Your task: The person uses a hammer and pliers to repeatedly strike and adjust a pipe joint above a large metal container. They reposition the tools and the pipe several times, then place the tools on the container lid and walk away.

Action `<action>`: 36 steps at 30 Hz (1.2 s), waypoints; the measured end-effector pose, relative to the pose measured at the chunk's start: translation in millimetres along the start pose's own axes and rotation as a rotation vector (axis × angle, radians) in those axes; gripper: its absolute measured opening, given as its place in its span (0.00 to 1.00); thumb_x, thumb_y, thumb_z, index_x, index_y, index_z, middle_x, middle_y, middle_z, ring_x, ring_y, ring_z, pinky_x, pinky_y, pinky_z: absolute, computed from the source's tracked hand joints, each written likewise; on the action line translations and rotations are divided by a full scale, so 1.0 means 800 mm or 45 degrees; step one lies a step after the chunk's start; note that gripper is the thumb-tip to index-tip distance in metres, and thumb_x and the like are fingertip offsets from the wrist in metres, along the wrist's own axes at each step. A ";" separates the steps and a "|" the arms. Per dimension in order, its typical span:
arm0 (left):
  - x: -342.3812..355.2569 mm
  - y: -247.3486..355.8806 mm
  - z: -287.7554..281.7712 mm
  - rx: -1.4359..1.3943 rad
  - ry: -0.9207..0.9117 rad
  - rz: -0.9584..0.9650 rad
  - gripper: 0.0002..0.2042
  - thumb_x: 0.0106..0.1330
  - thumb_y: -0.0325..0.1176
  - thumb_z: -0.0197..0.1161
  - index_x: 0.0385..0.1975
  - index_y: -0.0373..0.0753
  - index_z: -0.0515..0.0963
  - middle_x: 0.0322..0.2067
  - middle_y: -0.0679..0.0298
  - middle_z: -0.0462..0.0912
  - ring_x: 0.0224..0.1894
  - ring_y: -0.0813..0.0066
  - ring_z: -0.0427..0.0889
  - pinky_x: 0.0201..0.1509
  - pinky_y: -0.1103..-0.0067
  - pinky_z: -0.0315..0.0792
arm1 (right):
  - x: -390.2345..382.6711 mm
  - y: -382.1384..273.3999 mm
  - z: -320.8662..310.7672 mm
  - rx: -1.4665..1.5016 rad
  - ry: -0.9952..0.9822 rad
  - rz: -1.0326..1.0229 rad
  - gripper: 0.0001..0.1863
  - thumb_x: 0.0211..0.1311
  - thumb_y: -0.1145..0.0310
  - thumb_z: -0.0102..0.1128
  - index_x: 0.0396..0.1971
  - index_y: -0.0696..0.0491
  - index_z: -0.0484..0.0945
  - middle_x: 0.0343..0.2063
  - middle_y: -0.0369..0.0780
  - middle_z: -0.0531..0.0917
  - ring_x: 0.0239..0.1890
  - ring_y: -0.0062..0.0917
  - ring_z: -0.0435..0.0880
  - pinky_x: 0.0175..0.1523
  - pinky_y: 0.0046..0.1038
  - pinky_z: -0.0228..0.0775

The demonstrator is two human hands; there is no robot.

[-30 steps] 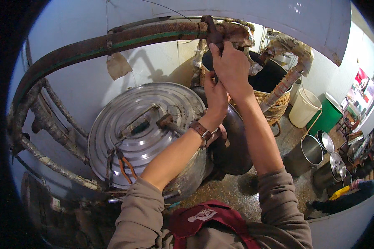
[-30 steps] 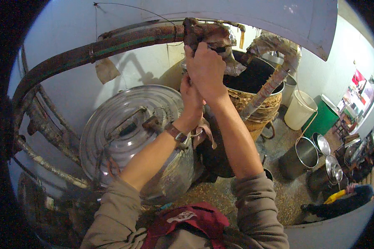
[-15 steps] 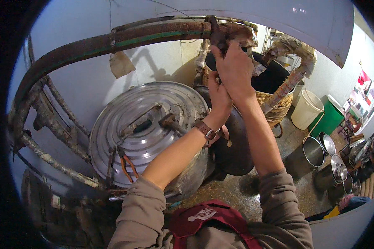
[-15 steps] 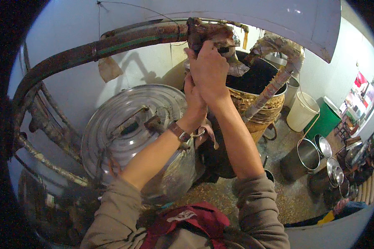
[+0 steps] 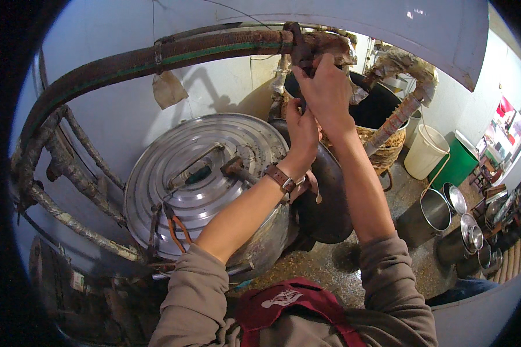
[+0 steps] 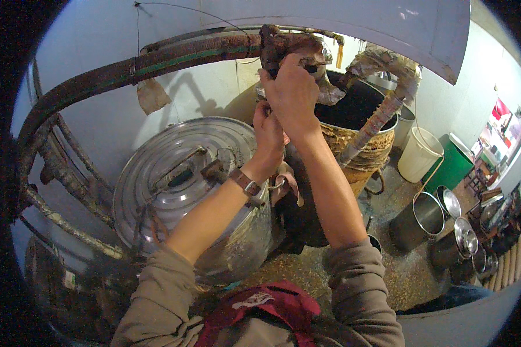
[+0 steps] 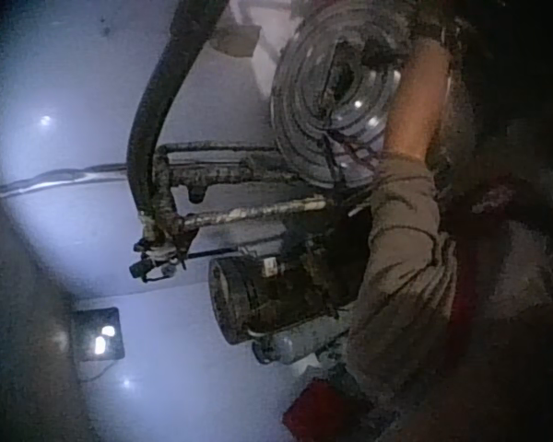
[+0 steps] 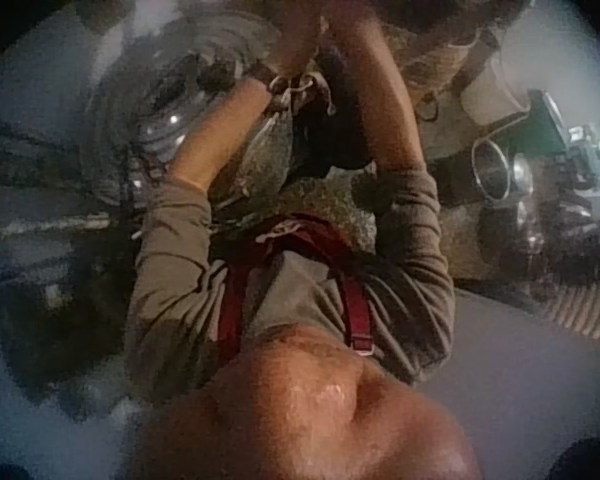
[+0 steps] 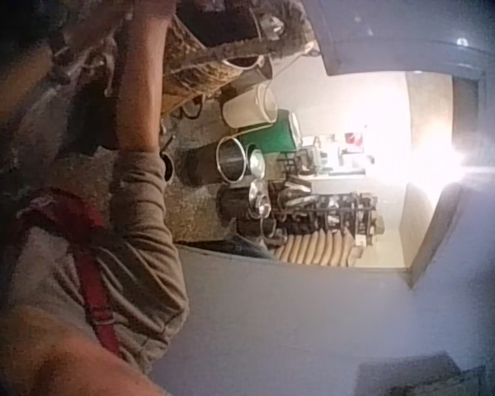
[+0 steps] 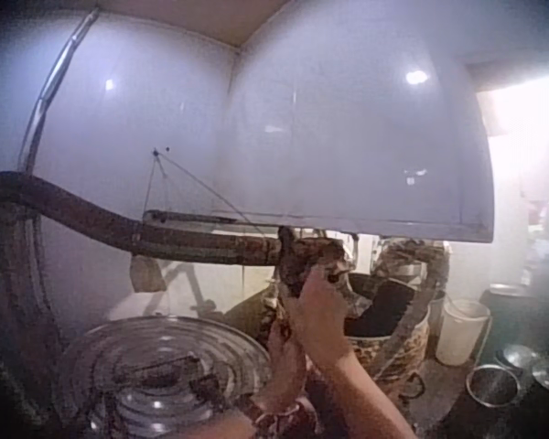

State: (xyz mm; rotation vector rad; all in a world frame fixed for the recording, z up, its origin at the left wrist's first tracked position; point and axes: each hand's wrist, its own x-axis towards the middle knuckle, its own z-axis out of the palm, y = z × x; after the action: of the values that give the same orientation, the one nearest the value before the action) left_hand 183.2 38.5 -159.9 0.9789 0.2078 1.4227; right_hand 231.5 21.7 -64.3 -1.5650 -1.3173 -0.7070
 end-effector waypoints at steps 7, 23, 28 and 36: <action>-0.003 -0.001 0.002 0.038 0.039 0.041 0.12 0.79 0.33 0.59 0.54 0.37 0.68 0.29 0.67 0.77 0.22 0.83 0.72 0.19 0.79 0.62 | 0.002 0.001 0.004 -0.045 -0.083 0.057 0.28 0.74 0.43 0.60 0.38 0.59 0.79 0.31 0.53 0.89 0.36 0.54 0.91 0.41 0.52 0.84; -0.005 0.002 0.007 0.003 0.044 0.077 0.09 0.80 0.33 0.57 0.51 0.37 0.68 0.28 0.65 0.76 0.20 0.82 0.72 0.18 0.80 0.60 | 0.002 -0.001 0.007 0.055 -0.078 0.068 0.32 0.76 0.39 0.55 0.43 0.60 0.81 0.32 0.57 0.89 0.39 0.58 0.90 0.45 0.56 0.82; 0.001 0.002 -0.002 -0.013 0.014 -0.019 0.10 0.79 0.33 0.58 0.51 0.37 0.68 0.27 0.66 0.76 0.20 0.84 0.71 0.17 0.81 0.59 | 0.006 0.003 0.011 -0.033 -0.200 0.095 0.32 0.71 0.39 0.63 0.43 0.60 0.76 0.31 0.55 0.89 0.36 0.55 0.91 0.42 0.53 0.85; -0.006 0.010 0.006 -0.042 0.042 -0.051 0.10 0.78 0.32 0.59 0.51 0.39 0.67 0.27 0.67 0.75 0.19 0.84 0.70 0.17 0.81 0.58 | 0.004 -0.001 0.010 -0.022 -0.071 0.036 0.30 0.72 0.39 0.62 0.40 0.58 0.78 0.31 0.52 0.90 0.35 0.52 0.92 0.40 0.50 0.85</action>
State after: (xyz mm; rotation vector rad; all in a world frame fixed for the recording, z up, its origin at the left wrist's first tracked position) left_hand 179.6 31.2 -153.8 0.9204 0.2262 1.4023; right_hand 230.1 30.0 -64.4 -1.6240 -1.3303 -0.6633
